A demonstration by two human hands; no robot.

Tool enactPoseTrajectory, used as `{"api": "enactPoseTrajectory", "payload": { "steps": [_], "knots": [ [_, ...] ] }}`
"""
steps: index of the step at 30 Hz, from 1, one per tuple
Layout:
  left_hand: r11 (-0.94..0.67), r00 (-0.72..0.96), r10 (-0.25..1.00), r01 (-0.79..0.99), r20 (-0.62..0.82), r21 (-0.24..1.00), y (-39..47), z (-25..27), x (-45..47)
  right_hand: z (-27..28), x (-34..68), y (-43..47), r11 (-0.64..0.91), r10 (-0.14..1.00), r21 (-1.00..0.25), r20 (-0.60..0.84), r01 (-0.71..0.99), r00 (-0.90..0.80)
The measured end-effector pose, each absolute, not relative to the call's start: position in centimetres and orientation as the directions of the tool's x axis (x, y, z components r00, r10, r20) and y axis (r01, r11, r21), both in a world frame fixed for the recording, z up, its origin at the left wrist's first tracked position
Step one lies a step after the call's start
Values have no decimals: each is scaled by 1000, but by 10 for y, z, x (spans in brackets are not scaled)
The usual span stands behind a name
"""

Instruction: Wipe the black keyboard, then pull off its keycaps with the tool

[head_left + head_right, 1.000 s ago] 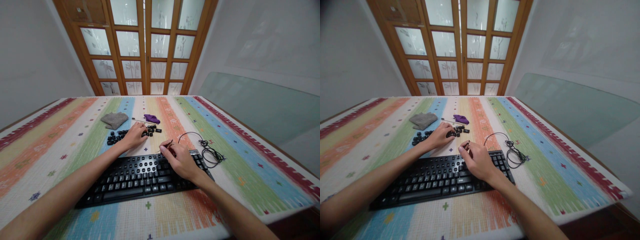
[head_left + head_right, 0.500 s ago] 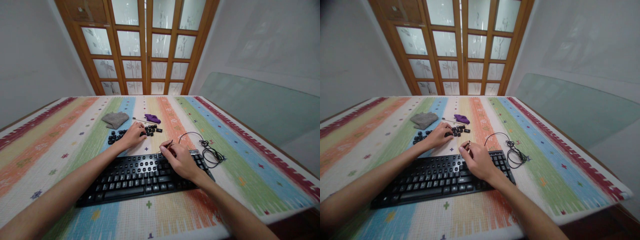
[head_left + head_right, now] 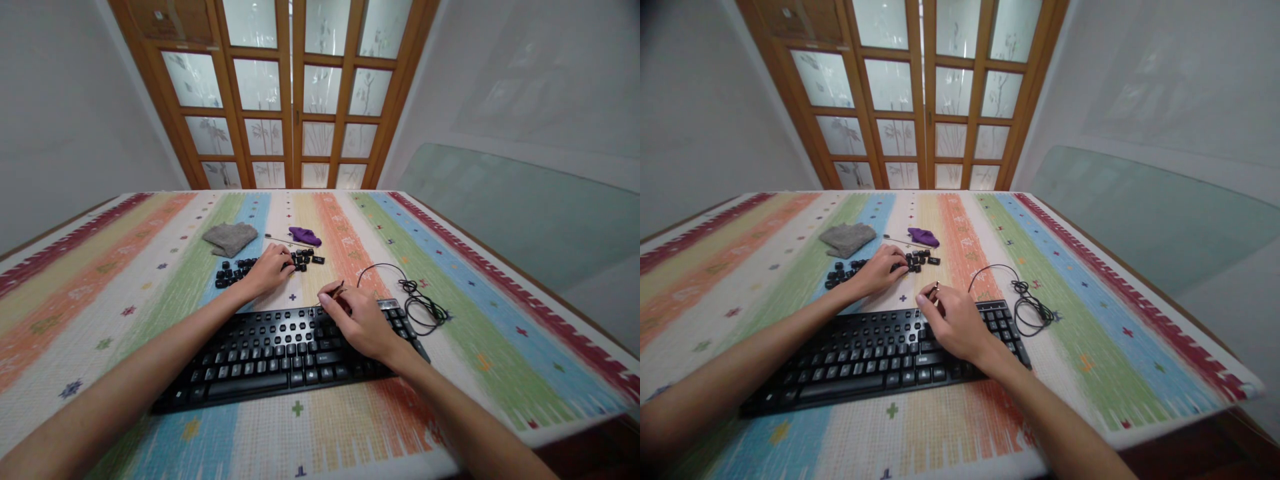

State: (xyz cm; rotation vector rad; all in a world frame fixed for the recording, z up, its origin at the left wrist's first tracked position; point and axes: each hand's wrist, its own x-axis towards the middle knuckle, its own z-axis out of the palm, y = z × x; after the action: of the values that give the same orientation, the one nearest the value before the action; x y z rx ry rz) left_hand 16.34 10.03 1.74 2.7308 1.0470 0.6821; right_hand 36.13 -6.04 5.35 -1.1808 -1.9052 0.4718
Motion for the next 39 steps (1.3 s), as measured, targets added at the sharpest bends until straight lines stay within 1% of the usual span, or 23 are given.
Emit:
{"api": "enactPoseTrajectory", "payload": {
  "steps": [4, 8, 24, 29, 39],
  "knots": [
    [-745, 655, 667, 587, 355, 316, 100, 16, 165, 53, 361, -60, 485, 869, -671, 441, 561, -224],
    [-736, 638, 677, 595, 367, 323, 98, 16, 165, 53, 361, -60, 488, 868, -672, 441, 557, -228],
    [-709, 601, 691, 673, 401, 213, 96, 18, 149, 52, 361, -60, 489, 868, -673, 442, 555, -228],
    [-689, 590, 712, 691, 381, 219, 97, 16, 140, 53, 360, -61, 488, 868, -678, 442, 550, -225],
    [-706, 600, 696, 671, 394, 227, 95, 15, 142, 51, 360, -60, 490, 868, -679, 442, 547, -227]
  ]
}}
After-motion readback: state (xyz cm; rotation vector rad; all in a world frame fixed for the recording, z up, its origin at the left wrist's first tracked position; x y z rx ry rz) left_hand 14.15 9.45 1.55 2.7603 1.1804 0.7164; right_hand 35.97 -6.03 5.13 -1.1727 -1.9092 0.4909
